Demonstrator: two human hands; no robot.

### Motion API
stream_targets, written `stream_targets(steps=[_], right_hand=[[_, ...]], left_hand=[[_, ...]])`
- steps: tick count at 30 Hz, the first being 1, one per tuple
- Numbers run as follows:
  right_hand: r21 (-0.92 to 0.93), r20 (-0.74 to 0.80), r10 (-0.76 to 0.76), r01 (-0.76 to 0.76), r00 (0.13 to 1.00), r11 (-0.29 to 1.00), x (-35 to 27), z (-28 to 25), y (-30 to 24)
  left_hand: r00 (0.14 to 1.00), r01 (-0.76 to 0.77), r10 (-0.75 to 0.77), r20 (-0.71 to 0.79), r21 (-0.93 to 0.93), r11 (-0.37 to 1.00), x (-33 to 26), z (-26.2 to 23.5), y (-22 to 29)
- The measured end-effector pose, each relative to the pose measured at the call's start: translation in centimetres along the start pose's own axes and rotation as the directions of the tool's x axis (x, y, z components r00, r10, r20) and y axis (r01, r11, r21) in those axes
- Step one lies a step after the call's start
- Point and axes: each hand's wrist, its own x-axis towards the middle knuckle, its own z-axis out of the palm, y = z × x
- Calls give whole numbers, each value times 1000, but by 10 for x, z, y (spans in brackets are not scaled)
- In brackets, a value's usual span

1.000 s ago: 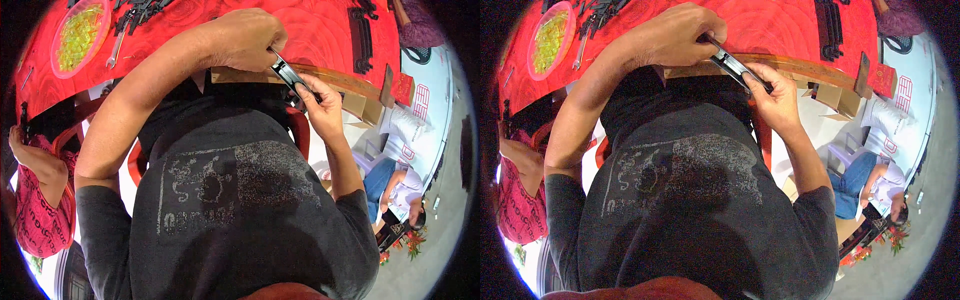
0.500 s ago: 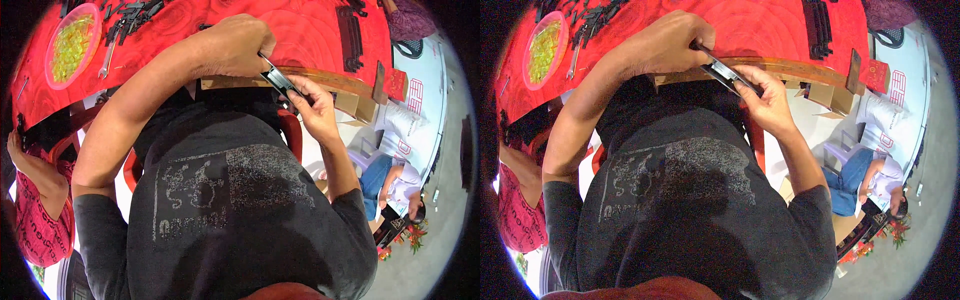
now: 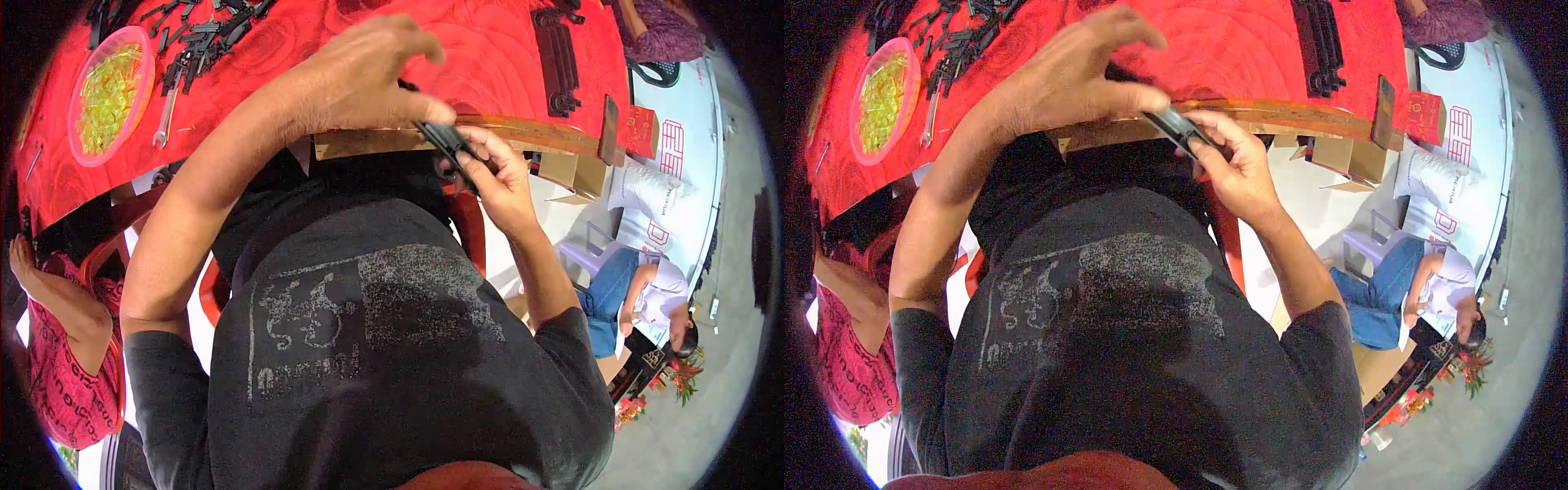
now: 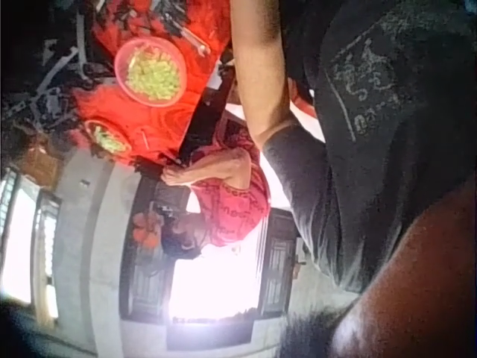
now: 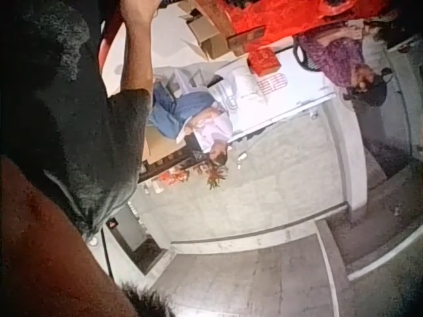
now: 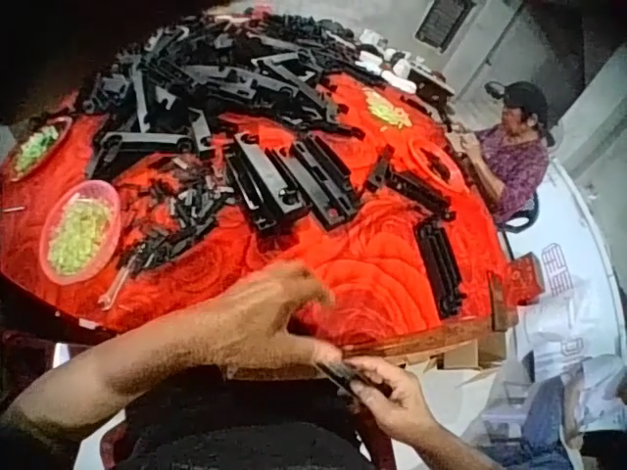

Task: The person assembles black plastic components by fitting and pressing small parts into the casing slots by hand.

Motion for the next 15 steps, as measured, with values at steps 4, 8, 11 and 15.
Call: stream_targets(steps=[4,8,11,15], right_hand=[[91,-146,23,-10,989,996,2,-10,0],[56,-262,-97,115,960,992,14,-17,-1],[-226,-504,-180,72,845,971,26,-51,22],[-668,-581,-467,-63,667,741,43,-97,29]], left_hand=[[975,221,-222,15,34,975,21,-33,37],[970,-39,35,-242,-11,999,16,-29,66],[959,-263,223,-173,-259,929,23,-16,103],[883,-459,337,-326,-447,768,7,-24,148]])
